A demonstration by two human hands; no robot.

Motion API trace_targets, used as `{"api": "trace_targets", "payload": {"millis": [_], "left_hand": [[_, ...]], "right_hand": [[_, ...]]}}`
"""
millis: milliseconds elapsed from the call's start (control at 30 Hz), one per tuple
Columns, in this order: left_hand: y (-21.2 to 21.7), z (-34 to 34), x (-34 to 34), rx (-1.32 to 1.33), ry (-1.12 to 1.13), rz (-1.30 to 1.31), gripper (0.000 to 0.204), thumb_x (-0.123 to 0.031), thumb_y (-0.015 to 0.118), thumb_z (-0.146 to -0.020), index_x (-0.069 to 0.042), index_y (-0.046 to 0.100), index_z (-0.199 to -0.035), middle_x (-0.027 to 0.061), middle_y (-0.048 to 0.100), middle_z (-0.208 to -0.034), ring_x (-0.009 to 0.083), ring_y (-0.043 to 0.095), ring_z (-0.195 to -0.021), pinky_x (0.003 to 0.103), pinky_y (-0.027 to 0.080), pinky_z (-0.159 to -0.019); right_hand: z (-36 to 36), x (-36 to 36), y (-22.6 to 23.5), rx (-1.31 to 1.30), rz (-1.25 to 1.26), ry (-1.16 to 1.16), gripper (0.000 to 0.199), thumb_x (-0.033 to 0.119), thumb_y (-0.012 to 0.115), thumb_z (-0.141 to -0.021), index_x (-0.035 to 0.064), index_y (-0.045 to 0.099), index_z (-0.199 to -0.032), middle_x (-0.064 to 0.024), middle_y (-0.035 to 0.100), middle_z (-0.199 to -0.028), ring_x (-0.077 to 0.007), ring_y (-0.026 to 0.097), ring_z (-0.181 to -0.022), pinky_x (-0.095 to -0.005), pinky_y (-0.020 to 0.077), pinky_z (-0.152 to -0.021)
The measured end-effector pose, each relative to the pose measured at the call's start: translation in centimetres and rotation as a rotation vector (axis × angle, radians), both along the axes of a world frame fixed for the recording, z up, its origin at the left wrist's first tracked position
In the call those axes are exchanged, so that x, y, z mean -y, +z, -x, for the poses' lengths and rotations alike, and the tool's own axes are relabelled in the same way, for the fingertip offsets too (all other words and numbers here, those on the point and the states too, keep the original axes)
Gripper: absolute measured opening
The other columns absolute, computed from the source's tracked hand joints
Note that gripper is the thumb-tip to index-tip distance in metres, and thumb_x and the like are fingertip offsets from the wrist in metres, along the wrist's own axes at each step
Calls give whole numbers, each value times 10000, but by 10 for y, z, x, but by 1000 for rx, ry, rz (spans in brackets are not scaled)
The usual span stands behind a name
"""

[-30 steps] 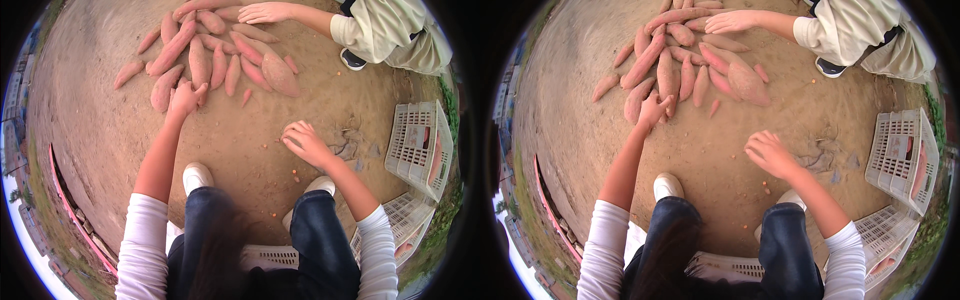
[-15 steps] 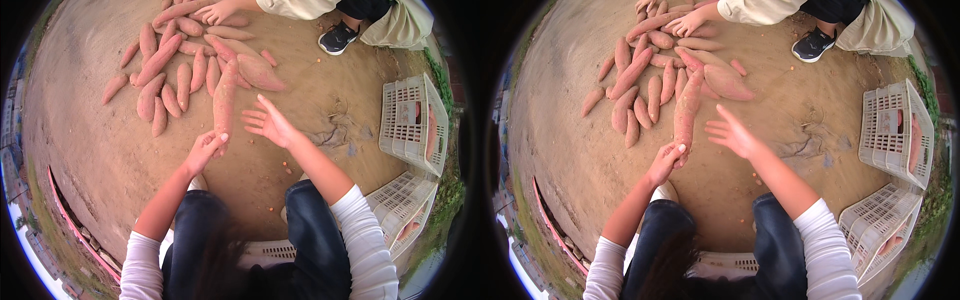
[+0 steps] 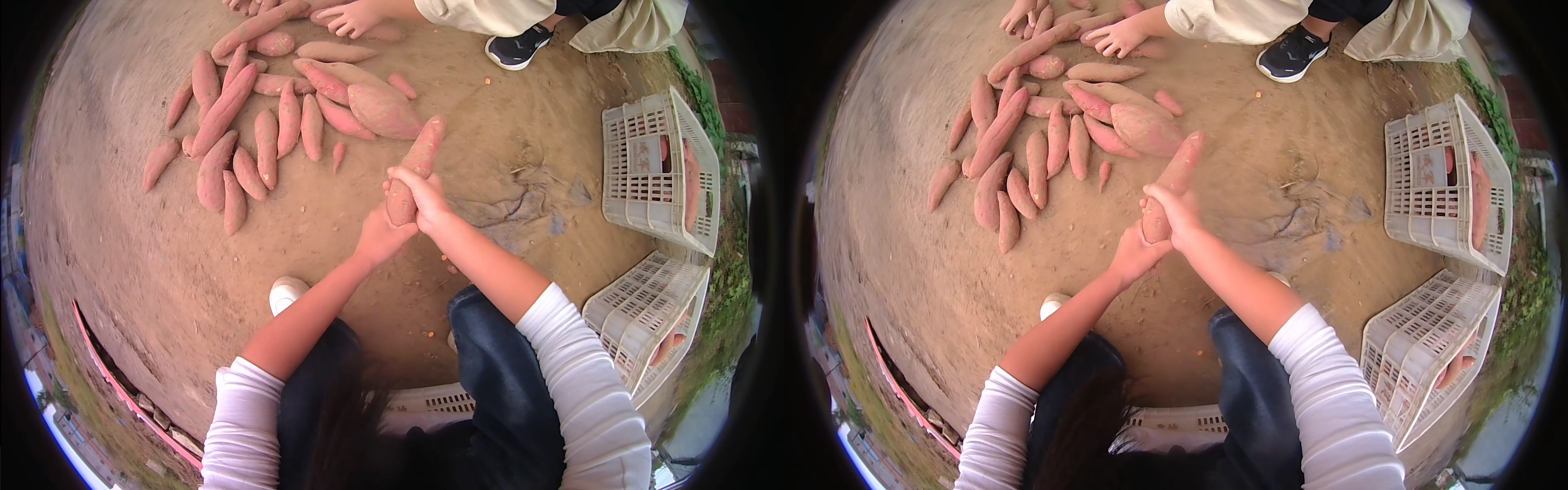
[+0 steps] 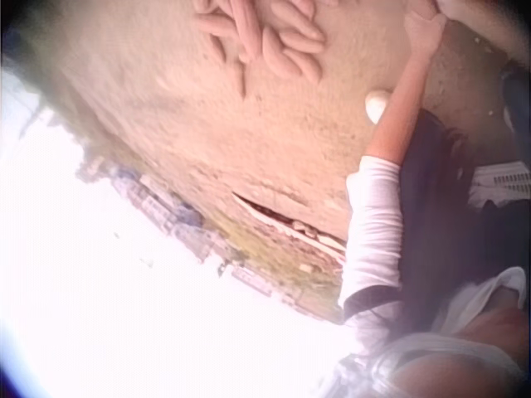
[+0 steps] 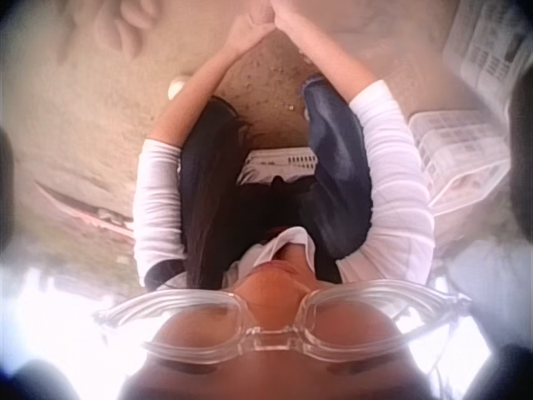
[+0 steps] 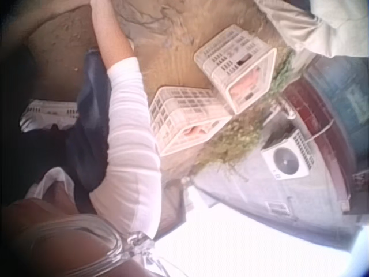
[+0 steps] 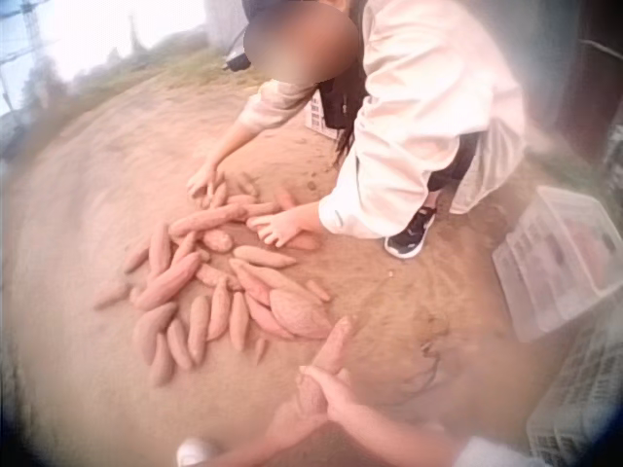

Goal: The person sits on a low crate and peels a pile of sweet potatoes by hand, rubbing the skin off and placing the peeled items into a nearby white plastic crate. The person handles the potatoes one at a time, rotating them to remove the skin.

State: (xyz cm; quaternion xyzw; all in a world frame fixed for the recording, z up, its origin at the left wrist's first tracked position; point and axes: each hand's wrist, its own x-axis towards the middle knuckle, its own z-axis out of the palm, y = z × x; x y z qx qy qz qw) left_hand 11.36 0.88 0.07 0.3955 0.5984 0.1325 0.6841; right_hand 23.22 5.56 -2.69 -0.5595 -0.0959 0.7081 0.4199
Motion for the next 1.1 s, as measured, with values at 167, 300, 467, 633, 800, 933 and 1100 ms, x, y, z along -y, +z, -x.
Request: {"api": "trace_targets", "payload": {"millis": [167,300,467,633,800,933,1100], "left_hand": [[5,-6,16,-317,-218,-313,484,-206,727,-717,59,567,-1089,283,680,-882,405,695,-832,458,550,-732],[3,-5,24,-242,-240,-298,513,-207,730,-718,62,562,-1120,306,677,-930,424,684,-925,461,541,-797],[-4,1,5,-55,-108,-152,423,-178,720,-753,44,572,-1081,119,643,-764,214,663,-738,339,526,-659],[-12,20,-7,-71,-283,-217,629,-203,764,-773,40,464,-1270,157,631,-1007,215,658,-896,354,540,-748],[-3,54,-9,-320,-291,-489,926,-259,832,-747,-2,288,-1450,199,471,-1349,308,509,-1239,407,447,-1018],[14,66,-20,-687,-203,-1040,936,-217,832,-721,-7,296,-1459,217,416,-1393,360,460,-1290,418,428,-1056],[16,43,-22,-677,-656,-794,669,-193,798,-715,-57,522,-1308,177,591,-1201,335,580,-1155,430,455,-1012]], "right_hand": [[-55,-50,-30,4,265,-273,248,196,722,-835,76,552,-969,-71,593,-768,-218,608,-673,-378,546,-643],[-69,-42,-26,-31,205,-264,332,248,738,-828,75,535,-1026,-79,602,-831,-217,620,-710,-379,558,-693],[-13,1,3,-143,120,-91,368,265,778,-802,36,579,-1011,-82,637,-890,-199,660,-792,-359,552,-748],[1,2,-1,36,-21,15,382,206,805,-768,13,599,-1027,-93,660,-934,-201,666,-815,-367,543,-740],[-38,-6,-14,1002,-554,369,361,157,764,-735,27,587,-1021,-134,680,-862,-308,688,-856,-426,526,-726],[-71,-10,-10,1428,-845,947,333,101,691,-744,85,561,-1050,-88,658,-898,-320,662,-934,-434,502,-788],[-58,-3,-5,1645,-1369,1135,192,110,649,-740,125,569,-913,-46,576,-829,-219,612,-849,-337,462,-769]]}}
